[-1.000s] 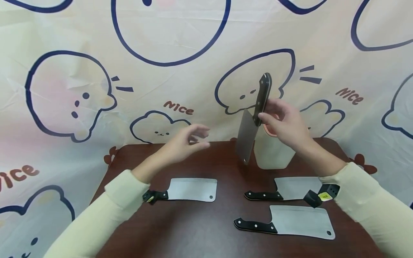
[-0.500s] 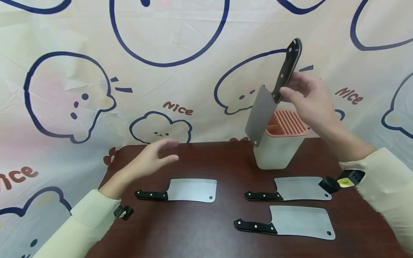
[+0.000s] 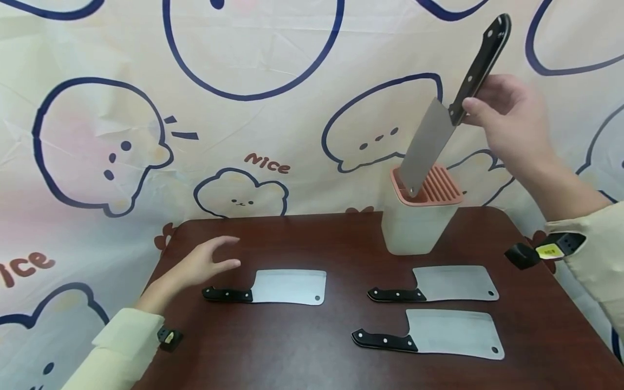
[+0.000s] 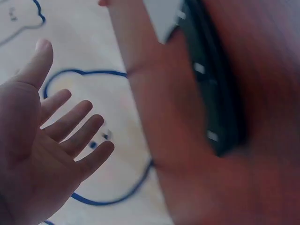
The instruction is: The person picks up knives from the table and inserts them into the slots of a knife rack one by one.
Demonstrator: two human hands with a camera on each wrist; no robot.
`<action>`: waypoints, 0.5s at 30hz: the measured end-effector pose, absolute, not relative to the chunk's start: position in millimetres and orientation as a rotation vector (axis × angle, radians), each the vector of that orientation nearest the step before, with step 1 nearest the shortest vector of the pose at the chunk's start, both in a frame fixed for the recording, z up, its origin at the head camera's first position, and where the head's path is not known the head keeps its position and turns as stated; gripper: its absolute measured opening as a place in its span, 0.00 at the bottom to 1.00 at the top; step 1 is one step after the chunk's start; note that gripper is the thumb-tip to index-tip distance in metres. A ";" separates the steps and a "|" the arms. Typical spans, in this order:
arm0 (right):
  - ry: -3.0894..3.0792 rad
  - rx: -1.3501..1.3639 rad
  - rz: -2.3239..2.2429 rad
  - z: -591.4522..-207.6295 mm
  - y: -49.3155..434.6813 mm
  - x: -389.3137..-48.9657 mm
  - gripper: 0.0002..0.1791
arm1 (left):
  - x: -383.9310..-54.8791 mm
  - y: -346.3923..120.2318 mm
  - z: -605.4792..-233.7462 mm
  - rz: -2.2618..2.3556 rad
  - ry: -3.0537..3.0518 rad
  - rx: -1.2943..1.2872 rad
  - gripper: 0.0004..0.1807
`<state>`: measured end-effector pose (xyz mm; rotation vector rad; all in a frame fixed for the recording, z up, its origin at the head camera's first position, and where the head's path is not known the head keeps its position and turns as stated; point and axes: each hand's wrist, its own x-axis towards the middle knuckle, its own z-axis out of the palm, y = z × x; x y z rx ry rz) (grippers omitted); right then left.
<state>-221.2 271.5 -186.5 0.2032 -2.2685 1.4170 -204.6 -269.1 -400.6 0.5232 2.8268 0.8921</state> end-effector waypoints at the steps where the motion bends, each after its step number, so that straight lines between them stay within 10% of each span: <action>1: -2.260 0.200 1.410 -185.7 273.7 -221.8 0.19 | -204.5 -274.1 -405.6 0.893 2.825 0.514 0.35; 15: -2.263 0.052 1.373 -182.3 296.0 -232.5 0.20 | -195.7 -312.3 -457.5 0.931 2.749 0.527 0.30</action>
